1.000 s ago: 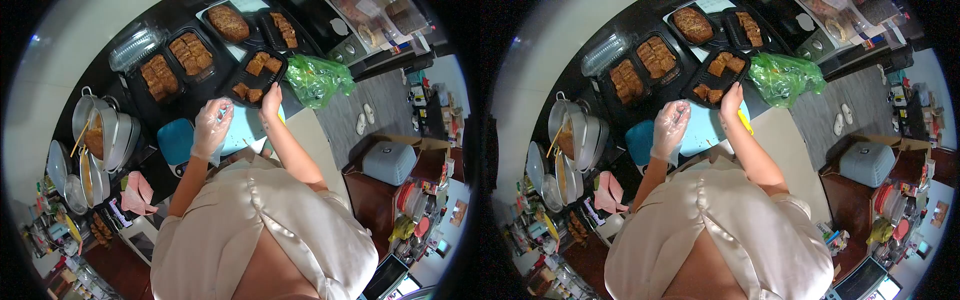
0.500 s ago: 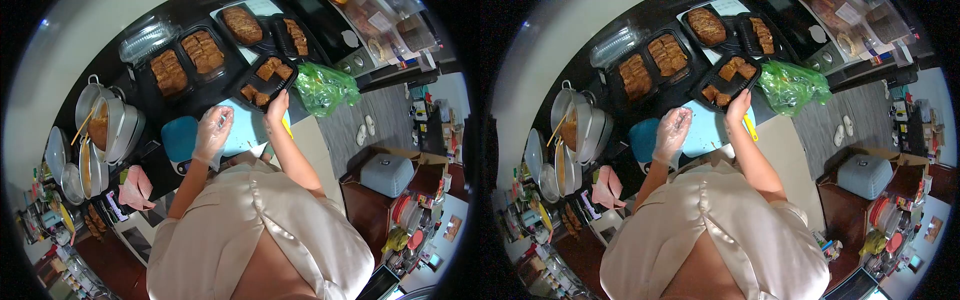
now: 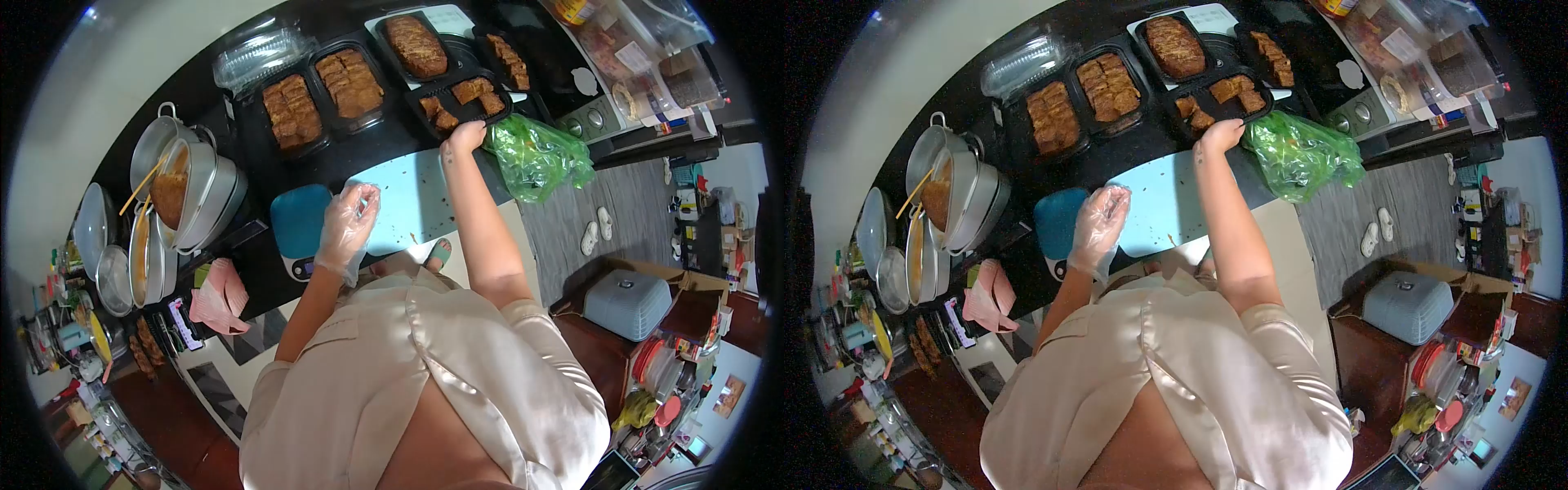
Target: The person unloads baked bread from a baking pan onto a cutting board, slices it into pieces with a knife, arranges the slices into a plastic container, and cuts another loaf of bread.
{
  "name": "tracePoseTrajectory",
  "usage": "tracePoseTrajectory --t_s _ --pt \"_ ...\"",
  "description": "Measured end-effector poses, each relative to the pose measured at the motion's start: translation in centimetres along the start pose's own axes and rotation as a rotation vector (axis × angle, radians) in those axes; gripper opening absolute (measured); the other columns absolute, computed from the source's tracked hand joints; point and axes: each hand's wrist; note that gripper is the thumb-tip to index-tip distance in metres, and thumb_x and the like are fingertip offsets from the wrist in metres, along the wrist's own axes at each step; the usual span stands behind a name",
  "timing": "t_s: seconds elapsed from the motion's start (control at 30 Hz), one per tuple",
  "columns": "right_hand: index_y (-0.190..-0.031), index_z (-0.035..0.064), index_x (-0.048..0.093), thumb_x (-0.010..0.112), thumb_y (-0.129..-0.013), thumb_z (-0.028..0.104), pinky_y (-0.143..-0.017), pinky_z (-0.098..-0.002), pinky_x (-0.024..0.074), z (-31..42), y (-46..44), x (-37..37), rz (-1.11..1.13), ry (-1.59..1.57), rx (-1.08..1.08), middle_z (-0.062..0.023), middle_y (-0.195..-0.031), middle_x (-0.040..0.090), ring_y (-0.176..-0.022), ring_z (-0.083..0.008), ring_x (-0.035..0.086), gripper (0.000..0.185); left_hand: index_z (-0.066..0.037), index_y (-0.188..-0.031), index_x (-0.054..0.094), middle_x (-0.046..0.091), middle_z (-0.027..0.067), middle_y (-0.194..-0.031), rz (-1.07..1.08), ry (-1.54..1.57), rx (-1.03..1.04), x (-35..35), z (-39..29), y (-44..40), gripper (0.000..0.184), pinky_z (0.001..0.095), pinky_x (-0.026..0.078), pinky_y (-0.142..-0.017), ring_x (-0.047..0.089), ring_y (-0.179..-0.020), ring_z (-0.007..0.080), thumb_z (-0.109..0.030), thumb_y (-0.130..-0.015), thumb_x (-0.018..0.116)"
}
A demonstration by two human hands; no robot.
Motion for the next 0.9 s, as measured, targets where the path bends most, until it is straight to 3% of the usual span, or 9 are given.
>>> tracePoseTrajectory --t_s 0.2,0.3,0.33,0.37,0.43,0.47,0.7,0.77,0.9 --pt "-0.144 -0.0071 0.036 0.038 -0.102 0.03 -0.109 -0.0383 0.0351 -1.0 -1.2 -1.4 0.225 0.188 -0.123 -0.025 -0.144 0.046 -0.129 -0.037 0.049 0.056 -0.003 -0.099 0.066 0.068 0.0102 -0.09 -0.016 0.029 0.003 -0.3 0.1 -0.1 0.011 0.0307 0.051 -0.068 0.064 -0.073 0.0191 -0.009 -0.09 0.066" --pt "-0.147 -0.005 0.032 0.04 -0.103 0.034 -0.101 -0.0348 0.0419 -1.8 -2.7 -4.0 0.373 0.098 0.094 -0.0198 -0.145 0.044 -0.123 -0.0287 0.052 0.059 -0.003 -0.1 0.066 0.068 0.01 -0.091 -0.048 0.001 0.038 -0.9 -0.7 -0.4 0.012 0.0306 0.051 -0.067 0.064 -0.073 0.0182 -0.008 -0.089 0.066" --pt "-0.146 -0.0037 0.035 0.041 -0.103 0.032 -0.078 -0.0333 0.0522 -1.6 -2.3 -4.6 0.399 0.098 0.07 -0.0189 -0.122 0.059 -0.095 -0.0243 0.064 0.056 -0.003 -0.101 0.065 0.068 0.0099 -0.092 -0.05 0.001 0.024 -1.0 -0.7 -0.5 0.013 0.0305 0.051 -0.067 0.065 -0.073 0.0178 -0.008 -0.089 0.066" --pt "-0.146 -0.0037 0.035 0.041 -0.103 0.032 -0.078 -0.0333 0.0522 -1.1 -2.3 -4.5 0.402 0.096 0.07 -0.0189 -0.122 0.059 -0.095 -0.0243 0.064 0.056 -0.003 -0.101 0.065 0.068 0.0099 -0.092 -0.052 0.0 0.025 -1.0 -0.5 -0.7 0.013 0.0305 0.051 -0.067 0.065 -0.073 0.0178 -0.008 -0.089 0.066" --pt "-0.133 -0.0034 0.046 0.04 -0.103 0.03 -0.053 -0.0311 0.0497 -0.1 -2.3 -4.6 0.482 0.185 0.108 -0.0127 -0.09 0.063 -0.06 -0.019 0.06 0.046 -0.003 -0.102 0.065 0.069 0.01 -0.093 -0.027 0.023 0.042 -1.0 0.2 -0.9 0.014 0.0304 0.051 -0.067 0.064 -0.074 0.0171 -0.009 -0.09 0.066" --pt "-0.113 0.0 0.055 0.041 -0.102 0.029 -0.041 -0.0309 0.0435 -0.2 -2.4 -3.8 0.438 0.104 0.033 -0.0065 -0.07 0.056 -0.044 -0.017 0.051 0.034 -0.003 -0.102 0.065 0.069 0.01 -0.093 -0.023 0.022 0.046 -1.0 0.3 -1.0 0.014 0.0304 0.051 -0.067 0.064 -0.074 0.0171 -0.009 -0.09 0.066" --pt "-0.109 0.0031 0.059 0.049 -0.1 0.037 -0.042 -0.0265 0.0388 0.8 -1.2 -4.9 0.399 0.046 0.103 -0.0038 -0.073 0.056 -0.048 -0.0129 0.05 0.037 -0.003 -0.105 0.065 0.067 0.0093 -0.094 0.025 0.007 -0.009 -1.4 -0.9 -1.1 0.017 0.0293 0.051 -0.067 0.063 -0.075 0.0155 -0.01 -0.09 0.067" --pt "-0.096 0.0106 0.057 0.054 -0.098 0.043 -0.048 -0.0265 0.0425 0.1 -0.9 -6.9 0.497 0.07 0.123 -0.0001 -0.075 0.058 -0.053 -0.0123 0.052 0.033 -0.003 -0.107 0.064 0.066 0.0091 -0.094 -0.014 0.003 -0.044 -2.3 -1.4 -1.4 0.019 0.0293 0.051 -0.067 0.062 -0.076 0.0153 -0.011 -0.09 0.067" --pt "-0.109 0.0095 0.059 0.053 -0.099 0.042 -0.049 -0.025 0.0417 -0.1 1.6 -9.8 0.54 0.143 0.124 0.0008 -0.078 0.058 -0.054 -0.0106 0.051 0.034 -0.005 -0.113 0.064 0.063 0.0074 -0.091 -0.043 -0.012 0.018 -5.7 -3.7 -1.9 0.024 0.0292 0.051 -0.067 0.06 -0.074 0.015 -0.013 -0.091 0.067"
Point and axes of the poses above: each hand's wrist, its own y-axis away from the middle knuckle, its own x-axis out of the palm, z = x × y
